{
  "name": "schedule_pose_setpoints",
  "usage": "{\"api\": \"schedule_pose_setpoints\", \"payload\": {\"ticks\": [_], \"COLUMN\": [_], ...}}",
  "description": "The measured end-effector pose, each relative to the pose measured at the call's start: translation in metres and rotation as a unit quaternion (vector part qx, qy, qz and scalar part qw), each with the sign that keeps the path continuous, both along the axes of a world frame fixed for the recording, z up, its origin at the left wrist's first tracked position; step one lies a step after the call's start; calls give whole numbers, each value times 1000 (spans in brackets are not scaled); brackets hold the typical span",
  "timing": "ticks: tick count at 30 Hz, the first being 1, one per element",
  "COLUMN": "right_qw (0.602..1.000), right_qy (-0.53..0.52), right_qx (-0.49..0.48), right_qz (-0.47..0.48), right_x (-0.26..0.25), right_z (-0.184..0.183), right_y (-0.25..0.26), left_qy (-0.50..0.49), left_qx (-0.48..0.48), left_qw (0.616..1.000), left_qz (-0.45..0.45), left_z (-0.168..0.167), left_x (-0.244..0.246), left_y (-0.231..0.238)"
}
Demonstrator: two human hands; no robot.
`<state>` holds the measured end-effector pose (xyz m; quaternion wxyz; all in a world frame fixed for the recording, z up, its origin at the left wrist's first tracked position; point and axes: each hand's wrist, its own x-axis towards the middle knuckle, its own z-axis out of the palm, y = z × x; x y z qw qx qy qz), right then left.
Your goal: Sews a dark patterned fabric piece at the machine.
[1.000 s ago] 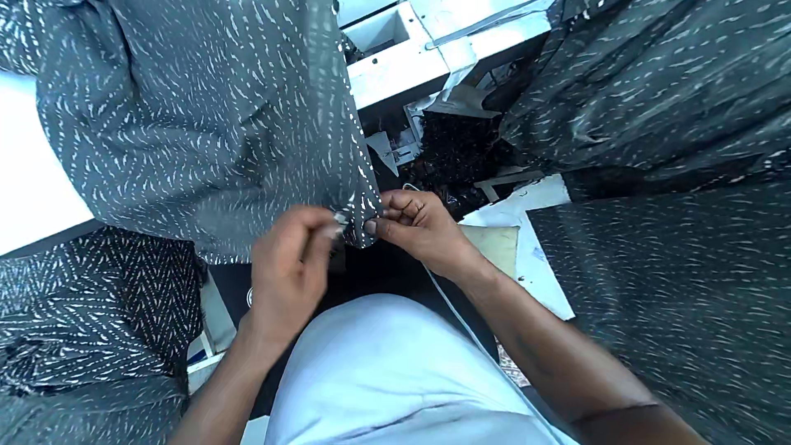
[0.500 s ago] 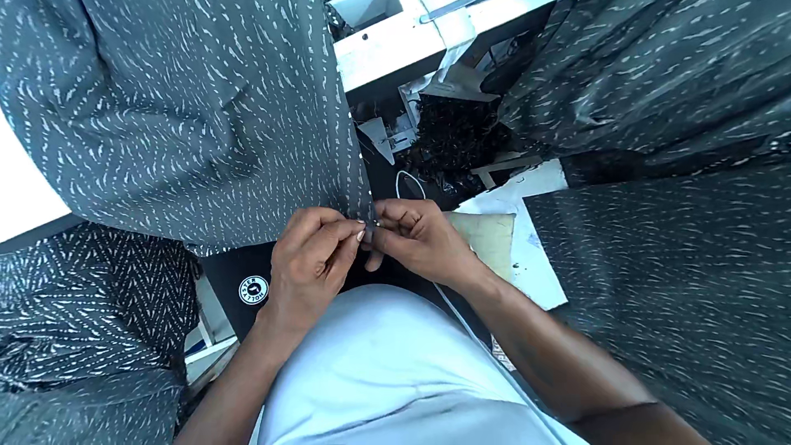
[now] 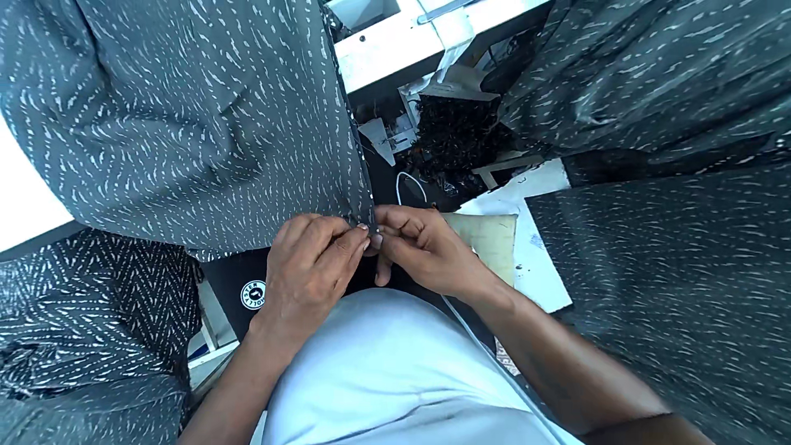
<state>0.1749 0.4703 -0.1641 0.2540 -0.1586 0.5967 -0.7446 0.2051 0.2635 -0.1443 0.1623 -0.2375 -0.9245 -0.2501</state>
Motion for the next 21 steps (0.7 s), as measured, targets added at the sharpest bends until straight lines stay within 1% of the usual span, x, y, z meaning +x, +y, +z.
{"api": "schedule_pose_setpoints", "payload": {"ticks": [1, 3, 4, 6, 8, 10, 11, 12, 14, 15, 16, 17, 18, 19, 20, 21], "right_qw": [1000, 999, 999, 997, 990, 984, 985, 989, 996, 996, 996, 997, 999, 1000, 1000, 999], "right_qy": [-9, -20, -7, 57, 135, 161, 154, 134, 74, 54, 42, 35, 23, 6, -11, -25], "right_qx": [9, 14, 22, 34, 44, 65, 65, 42, -31, -60, -69, -58, -38, -25, -20, -20], "right_qz": [5, 20, 29, 37, 11, -27, -43, -49, -36, -30, -25, -22, -16, -10, -9, -12], "right_x": [2, 4, 3, -3, -28, -67, -86, -103, -127, -129, -125, -117, -107, -96, -86, -79], "right_z": [5, 1, -3, -12, -10, 5, 18, 31, 52, 54, 50, 40, 27, 12, 0, -8], "right_y": [0, 5, 8, 12, 3, -14, -24, -31, -38, -37, -35, -32, -27, -21, -14, -9], "left_qy": [1, 1, -3, -14, 1, 28, 39, 49, 66, 61, 42, 8, -39, -90, -113, -100], "left_qx": [-9, -23, -21, -14, -28, -50, -63, -76, -94, -101, -108, -107, -90, -51, -5, 26], "left_qw": [1000, 999, 999, 999, 999, 998, 996, 995, 992, 992, 991, 992, 992, 992, 993, 995], "left_qz": [-12, -31, -37, -40, -39, -39, -41, -41, -45, -50, -59, -71, -78, -71, -42, 4], "left_z": [1, 4, 5, 8, 8, 6, 5, 6, 7, 8, 9, 12, 19, 30, 44, 60], "left_x": [0, -1, -2, -5, -13, -21, -24, -27, -32, -32, -32, -34, -41, -51, -66, -85], "left_y": [-2, -6, -7, -7, -1, 9, 15, 20, 25, 25, 23, 20, 14, 4, -7, -18]}}
